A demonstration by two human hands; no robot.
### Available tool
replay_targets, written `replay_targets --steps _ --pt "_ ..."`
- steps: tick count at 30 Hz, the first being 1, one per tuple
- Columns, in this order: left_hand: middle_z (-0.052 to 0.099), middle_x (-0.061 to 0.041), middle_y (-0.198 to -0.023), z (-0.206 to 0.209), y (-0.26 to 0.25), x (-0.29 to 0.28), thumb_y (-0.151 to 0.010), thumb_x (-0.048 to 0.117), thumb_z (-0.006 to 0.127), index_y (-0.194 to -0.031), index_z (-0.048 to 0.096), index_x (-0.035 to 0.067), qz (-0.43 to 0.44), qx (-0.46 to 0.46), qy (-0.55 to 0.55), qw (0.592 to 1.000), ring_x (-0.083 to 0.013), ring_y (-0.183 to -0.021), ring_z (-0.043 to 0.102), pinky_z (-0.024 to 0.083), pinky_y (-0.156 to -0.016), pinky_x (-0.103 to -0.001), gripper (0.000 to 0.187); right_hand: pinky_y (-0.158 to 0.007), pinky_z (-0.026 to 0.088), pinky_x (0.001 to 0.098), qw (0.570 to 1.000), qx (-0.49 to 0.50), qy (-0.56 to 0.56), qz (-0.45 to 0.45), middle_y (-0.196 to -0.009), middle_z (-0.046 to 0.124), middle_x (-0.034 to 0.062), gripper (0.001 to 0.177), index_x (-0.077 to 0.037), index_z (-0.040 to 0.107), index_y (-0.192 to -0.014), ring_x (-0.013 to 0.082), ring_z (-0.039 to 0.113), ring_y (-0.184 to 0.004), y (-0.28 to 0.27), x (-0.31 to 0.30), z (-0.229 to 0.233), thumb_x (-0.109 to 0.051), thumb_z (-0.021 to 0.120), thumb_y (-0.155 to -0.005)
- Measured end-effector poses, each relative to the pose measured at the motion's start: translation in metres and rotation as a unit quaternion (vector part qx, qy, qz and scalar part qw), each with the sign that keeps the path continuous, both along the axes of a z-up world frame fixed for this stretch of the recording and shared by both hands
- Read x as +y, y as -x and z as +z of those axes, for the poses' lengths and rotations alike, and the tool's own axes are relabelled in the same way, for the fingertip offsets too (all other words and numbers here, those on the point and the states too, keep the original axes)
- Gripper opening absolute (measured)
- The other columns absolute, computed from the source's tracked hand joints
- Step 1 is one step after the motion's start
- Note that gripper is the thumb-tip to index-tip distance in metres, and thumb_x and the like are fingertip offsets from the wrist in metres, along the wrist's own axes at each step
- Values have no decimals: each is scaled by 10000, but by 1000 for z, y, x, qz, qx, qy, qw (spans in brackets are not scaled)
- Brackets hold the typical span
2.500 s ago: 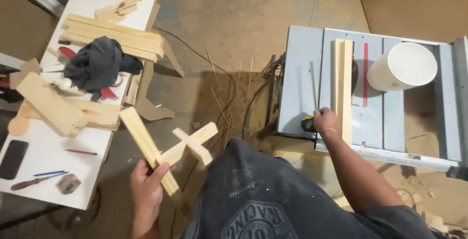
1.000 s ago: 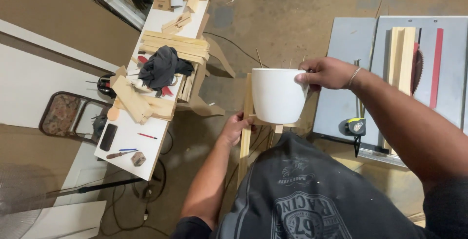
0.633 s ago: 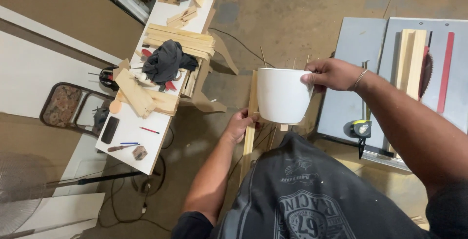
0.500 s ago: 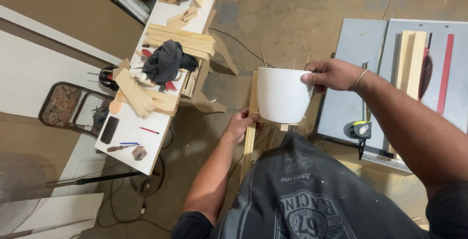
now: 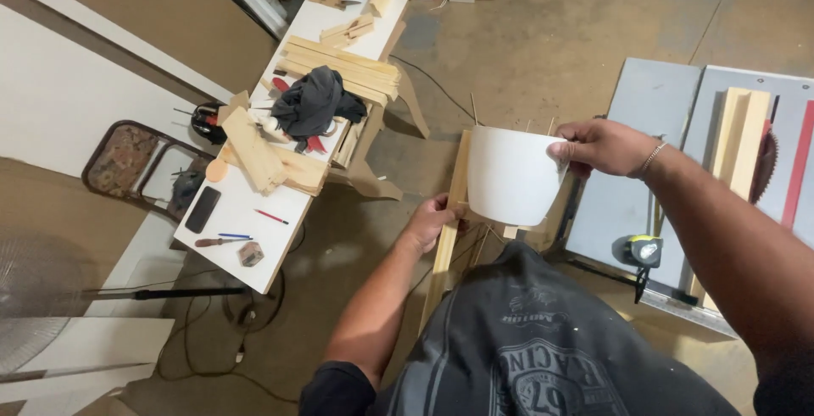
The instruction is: Measuring and checking the fit of wooden cross-lap joint components and a table saw sled in a workshop environment.
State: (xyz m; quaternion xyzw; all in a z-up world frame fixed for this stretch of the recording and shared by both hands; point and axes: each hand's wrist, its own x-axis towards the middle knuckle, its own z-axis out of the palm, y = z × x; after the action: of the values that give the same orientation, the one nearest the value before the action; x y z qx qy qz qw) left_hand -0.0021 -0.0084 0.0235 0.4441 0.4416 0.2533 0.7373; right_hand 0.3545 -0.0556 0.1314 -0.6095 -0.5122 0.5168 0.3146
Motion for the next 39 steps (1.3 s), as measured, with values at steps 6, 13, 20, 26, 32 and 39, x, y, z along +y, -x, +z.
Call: replay_targets --steps 6,13,20,26,32,39 --pt "730 -149 -987 -34 8 10 -770 73 895 -1140 741 43 2 -11 7 1000 -302 -908 723 629 -827 -471 402 -659 571 441 999 -38 20 1 -646 693 202 290 8 756 -987 293 675 -603 9 -6 21 -280 737 -960" --pt "713 -144 -1108 -42 22 11 -806 91 871 -1248 704 23 -11 27 6 1000 -293 -1027 680 572 -951 -475 477 -725 595 394 998 -59 24 13 -721 738 113 259 -105 771 -1036 217 702 -635 25 -7 40 -340 742 -933" --pt "708 -169 -912 -40 28 13 -791 23 793 -1180 689 22 9 4 45 999 -394 -775 747 637 -755 -574 403 -590 566 300 996 -64 15 55 -559 676 65 311 -118 769 -942 176 677 -511 27 -3 33 -427 730 -940" --pt "696 -167 -897 -40 28 11 -790 16 785 -1176 679 17 16 -10 52 998 -407 -755 747 636 -716 -583 400 -578 548 299 996 -52 16 68 -554 659 75 313 -95 756 -934 180 664 -508 22 -2 22 -404 715 -954" --pt "704 -170 -892 -30 26 3 -788 -4 783 -1150 697 35 21 -21 53 998 -427 -751 748 634 -702 -597 374 -537 520 296 996 -48 8 74 -506 618 71 315 -72 742 -915 173 608 -459 20 -6 25 -380 704 -970" --pt "710 -184 -905 -29 28 -2 -777 16 820 -1134 686 22 23 -27 50 998 -430 -769 751 637 -715 -605 381 -623 519 307 995 -54 8 82 -591 641 50 330 -101 760 -994 157 592 -556 19 -2 26 -407 637 -1014"
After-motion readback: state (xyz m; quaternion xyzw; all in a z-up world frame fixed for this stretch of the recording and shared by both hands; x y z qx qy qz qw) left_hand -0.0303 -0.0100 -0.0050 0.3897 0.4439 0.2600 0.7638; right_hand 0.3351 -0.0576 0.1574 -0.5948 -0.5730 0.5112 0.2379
